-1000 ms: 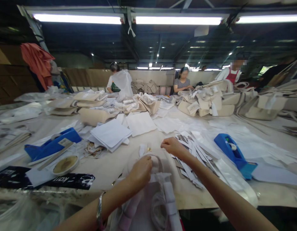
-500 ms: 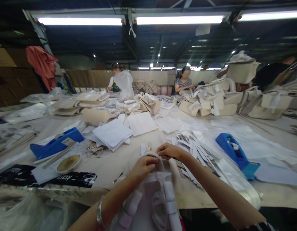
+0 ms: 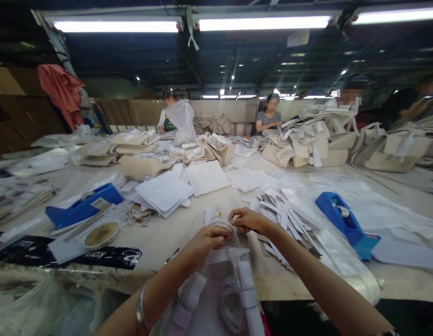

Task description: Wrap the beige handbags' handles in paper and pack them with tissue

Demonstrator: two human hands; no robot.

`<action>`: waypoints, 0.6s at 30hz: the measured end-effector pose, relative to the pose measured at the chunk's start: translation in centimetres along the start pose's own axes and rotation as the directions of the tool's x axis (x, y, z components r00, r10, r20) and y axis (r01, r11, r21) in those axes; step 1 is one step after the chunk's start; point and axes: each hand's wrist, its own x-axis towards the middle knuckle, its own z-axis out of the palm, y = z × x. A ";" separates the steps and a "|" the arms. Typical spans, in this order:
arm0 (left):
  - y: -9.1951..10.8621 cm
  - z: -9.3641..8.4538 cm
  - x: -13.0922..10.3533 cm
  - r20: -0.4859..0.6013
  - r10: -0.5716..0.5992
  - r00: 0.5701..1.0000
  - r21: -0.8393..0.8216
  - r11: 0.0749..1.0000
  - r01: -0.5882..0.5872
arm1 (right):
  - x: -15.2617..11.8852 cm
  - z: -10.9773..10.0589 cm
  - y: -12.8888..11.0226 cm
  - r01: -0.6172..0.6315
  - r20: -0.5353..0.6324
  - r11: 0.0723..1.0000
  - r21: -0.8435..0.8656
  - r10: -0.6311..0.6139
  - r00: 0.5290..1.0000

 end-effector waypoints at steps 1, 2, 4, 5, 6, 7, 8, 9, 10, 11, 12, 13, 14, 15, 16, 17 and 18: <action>0.0 -0.2 -0.3 0.014 0.025 1.000 0.064 0.998 -0.026 | -0.5 0.0 0.0 0.006 0.005 1.000 0.013 -0.006 1.000; 0.0 -0.3 -0.5 0.032 0.064 0.997 0.124 0.990 -0.067 | -1.1 0.1 -0.1 0.016 0.011 0.999 0.042 -0.016 1.000; 0.1 -0.3 -1.0 0.055 0.161 0.985 0.212 0.962 -0.169 | -2.4 0.3 0.1 0.028 0.034 0.991 0.131 -0.033 0.999; 0.1 -0.2 -1.2 0.058 0.212 0.976 0.243 0.945 -0.220 | -3.1 0.5 0.2 0.024 0.050 0.984 0.175 -0.033 0.998; 0.1 0.0 -1.3 0.061 0.256 0.965 0.263 0.928 -0.263 | -3.6 0.7 0.4 0.017 0.067 0.977 0.214 -0.032 0.997; 0.2 0.2 -1.4 0.065 0.286 0.956 0.268 0.918 -0.293 | -4.2 0.8 0.6 0.008 0.087 0.968 0.249 -0.031 0.996; 0.3 0.4 -1.5 0.065 0.302 0.951 0.256 0.916 -0.308 | -4.6 0.8 0.8 0.000 0.110 0.961 0.275 -0.031 0.993; 0.4 0.5 -1.6 0.063 0.302 0.951 0.230 0.923 -0.308 | -5.0 0.9 1.0 -0.003 0.130 0.956 0.294 -0.036 0.991; 0.5 0.7 -1.6 0.058 0.290 0.955 0.190 0.936 -0.295 | -5.2 0.8 1.2 -0.002 0.147 0.946 0.323 -0.048 0.988; 0.5 0.8 -1.6 0.045 0.269 0.962 0.137 0.952 -0.273 | -5.4 0.7 1.4 0.005 0.154 0.933 0.359 -0.065 0.986; 0.5 0.9 -1.6 0.025 0.247 0.969 0.076 0.966 -0.248 | -5.4 0.7 1.6 0.018 0.143 0.916 0.400 -0.082 0.986; 0.5 0.9 -1.6 -0.001 0.229 0.974 0.015 0.973 -0.228 | -5.4 0.7 1.7 0.036 0.114 0.898 0.439 -0.095 0.989; 0.4 0.9 -1.6 -0.033 0.216 0.976 -0.043 0.975 -0.217 | -5.3 0.7 1.8 0.063 0.066 0.879 0.473 -0.107 0.992; 0.3 0.9 -1.6 -0.066 0.207 0.976 -0.097 0.972 -0.213 | -5.1 0.9 2.0 0.099 0.005 0.862 0.497 -0.117 0.993; 0.2 0.9 -1.6 -0.098 0.197 0.976 -0.148 0.966 -0.210 | -4.9 1.2 2.1 0.144 -0.064 0.850 0.507 -0.129 0.990; 0.1 0.9 -1.6 -0.124 0.184 0.975 -0.194 0.959 -0.206 | -4.8 1.6 2.2 0.198 -0.141 0.843 0.499 -0.147 0.979; 0.0 0.9 -1.8 -0.146 0.169 0.975 -0.236 0.951 -0.201 | -4.6 2.1 2.4 0.253 -0.215 0.843 0.474 -0.168 0.962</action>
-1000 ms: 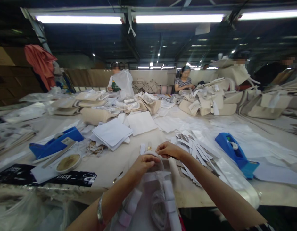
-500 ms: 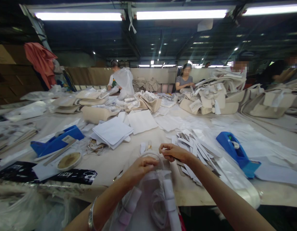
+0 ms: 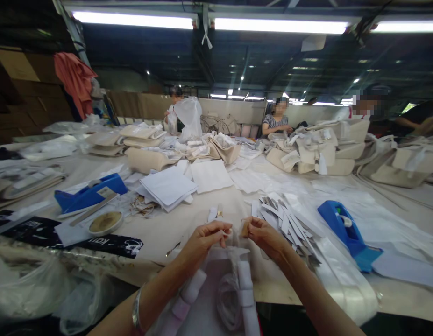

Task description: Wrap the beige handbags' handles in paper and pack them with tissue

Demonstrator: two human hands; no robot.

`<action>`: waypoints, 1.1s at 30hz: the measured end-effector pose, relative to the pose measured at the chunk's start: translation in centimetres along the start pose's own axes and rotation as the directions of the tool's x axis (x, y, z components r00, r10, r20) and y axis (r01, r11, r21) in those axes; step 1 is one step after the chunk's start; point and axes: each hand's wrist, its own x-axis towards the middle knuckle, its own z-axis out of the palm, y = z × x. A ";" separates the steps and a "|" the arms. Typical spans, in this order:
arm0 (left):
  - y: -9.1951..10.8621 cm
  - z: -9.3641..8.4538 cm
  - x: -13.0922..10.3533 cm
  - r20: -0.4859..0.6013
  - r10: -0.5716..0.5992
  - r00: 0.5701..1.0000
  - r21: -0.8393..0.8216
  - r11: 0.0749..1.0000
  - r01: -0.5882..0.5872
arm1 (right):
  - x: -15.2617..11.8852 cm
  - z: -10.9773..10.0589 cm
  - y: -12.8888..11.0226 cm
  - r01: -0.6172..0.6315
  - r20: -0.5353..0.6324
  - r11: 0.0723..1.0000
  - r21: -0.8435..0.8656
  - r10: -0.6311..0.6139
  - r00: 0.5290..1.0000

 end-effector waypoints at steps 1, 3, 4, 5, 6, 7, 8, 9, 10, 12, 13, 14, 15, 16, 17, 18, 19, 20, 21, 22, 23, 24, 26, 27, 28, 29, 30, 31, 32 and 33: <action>0.0 0.0 -0.2 -0.027 -0.013 1.000 -0.041 0.999 0.012 | -0.1 0.4 0.4 0.060 -0.053 0.998 -0.028 -0.062 0.997; 0.2 -0.1 -0.6 -0.067 -0.048 0.997 -0.110 0.993 0.040 | -0.4 1.4 1.3 0.149 -0.146 0.982 -0.120 -0.166 0.975; 0.4 -0.1 -0.8 -0.083 -0.066 0.994 -0.141 0.989 0.054 | -0.6 1.8 1.6 0.172 -0.187 0.968 -0.181 -0.206 0.961; 0.5 -0.1 -1.1 -0.095 -0.082 0.992 -0.169 0.984 0.065 | -0.9 2.2 1.9 0.184 -0.223 0.950 -0.251 -0.242 0.944; 0.5 -0.1 -1.3 -0.105 -0.098 0.990 -0.193 0.978 0.076 | -1.1 2.6 2.2 0.186 -0.256 0.926 -0.328 -0.276 0.926; 0.6 -0.1 -1.5 -0.110 -0.111 0.988 -0.210 0.974 0.086 | -1.4 3.0 2.4 0.184 -0.282 0.893 -0.410 -0.316 0.906; 0.6 -0.1 -1.7 -0.114 -0.118 0.986 -0.216 0.972 0.092 | -1.6 3.3 2.4 0.179 -0.296 0.851 -0.494 -0.358 0.885; 0.6 0.0 -1.8 -0.118 -0.118 0.986 -0.207 0.974 0.092 | -1.8 3.6 2.5 0.178 -0.293 0.795 -0.580 -0.407 0.865; 0.7 0.1 -2.0 -0.123 -0.107 0.987 -0.178 0.980 0.084 | -2.0 4.0 2.4 0.185 -0.265 0.727 -0.661 -0.456 0.850; 0.7 0.5 -2.4 -0.101 -0.028 0.995 -0.036 0.999 0.025 | -2.2 4.5 2.3 0.229 -0.148 0.575 -0.786 -0.534 0.833; 0.8 0.8 -2.6 -0.047 0.046 0.998 0.090 0.995 -0.041 | -2.3 4.8 2.2 0.260 -0.077 0.507 -0.822 -0.551 0.831; 0.9 1.1 -2.8 0.031 0.132 0.991 0.245 0.960 -0.136 | -2.4 5.0 2.2 0.290 -0.017 0.459 -0.840 -0.556 0.831; 1.0 1.3 -3.0 0.114 0.217 0.970 0.414 0.877 -0.245 | -2.4 5.1 2.3 0.311 0.019 0.438 -0.843 -0.554 0.833; 1.1 1.6 -3.1 0.178 0.285 0.942 0.578 0.744 -0.335 | -2.4 5.1 2.4 0.319 0.029 0.444 -0.837 -0.546 0.837; 1.2 1.8 -3.1 0.207 0.336 0.919 0.722 0.581 -0.376 | -2.5 5.0 2.5 0.315 0.015 0.473 -0.823 -0.536 0.844; 1.4 1.9 -3.0 0.203 0.373 0.905 0.832 0.421 -0.360 | -2.5 4.9 2.7 0.303 -0.011 0.515 -0.802 -0.519 0.855; 1.5 1.9 -2.9 0.181 0.388 0.904 0.904 0.296 -0.308 | -2.5 4.8 2.8 0.286 -0.041 0.565 -0.774 -0.495 0.868; 1.6 1.9 -2.6 0.162 0.376 0.912 0.941 0.218 -0.257 | -2.6 4.7 2.9 0.271 -0.063 0.614 -0.741 -0.465 0.883; 1.7 1.8 -2.3 0.163 0.335 0.928 0.956 0.180 -0.233 | -2.8 4.7 3.0 0.264 -0.070 0.652 -0.711 -0.439 0.896; 1.8 1.7 -2.0 0.183 0.289 0.940 0.956 0.170 -0.238 | -2.9 4.7 3.0 0.271 -0.064 0.669 -0.693 -0.431 0.900; 1.8 1.7 -1.7 0.218 0.256 0.942 0.947 0.179 -0.268 | -3.1 4.8 2.9 0.288 -0.045 0.659 -0.694 -0.439 0.897; 1.8 1.7 -1.4 0.262 0.240 0.935 0.931 0.194 -0.310 | -3.4 5.0 2.8 0.312 -0.017 0.626 -0.715 -0.461 0.887; 1.9 1.7 -0.9 0.337 0.263 0.904 0.884 0.243 -0.400 | -3.8 5.4 2.5 0.348 0.027 0.518 -0.781 -0.528 0.849; 1.9 1.8 -0.7 0.356 0.279 0.892 0.856 0.286 -0.431 | -4.0 5.6 2.4 0.352 0.031 0.474 -0.807 -0.562 0.826; 1.8 1.8 -0.4 0.357 0.285 0.889 0.828 0.344 -0.443 | -4.2 5.7 2.2 0.349 0.015 0.454 -0.820 -0.592 0.806; 1.7 1.8 -0.1 0.339 0.283 0.897 0.805 0.406 -0.432 | -4.4 5.7 2.0 0.342 -0.022 0.462 -0.818 -0.620 0.784; 1.6 1.7 0.2 0.307 0.277 0.911 0.789 0.461 -0.406 | -4.6 5.7 1.8 0.335 -0.073 0.488 -0.806 -0.643 0.762; 1.4 1.6 0.5 0.276 0.270 0.923 0.779 0.500 -0.379 | -4.8 5.6 1.6 0.326 -0.128 0.525 -0.786 -0.655 0.745; 1.2 1.4 0.8 0.256 0.264 0.930 0.775 0.519 -0.360 | -5.1 5.5 1.4 0.317 -0.183 0.567 -0.761 -0.655 0.733; 0.9 1.2 1.1 0.249 0.259 0.933 0.777 0.522 -0.352 | -5.5 5.3 1.2 0.306 -0.234 0.613 -0.729 -0.643 0.729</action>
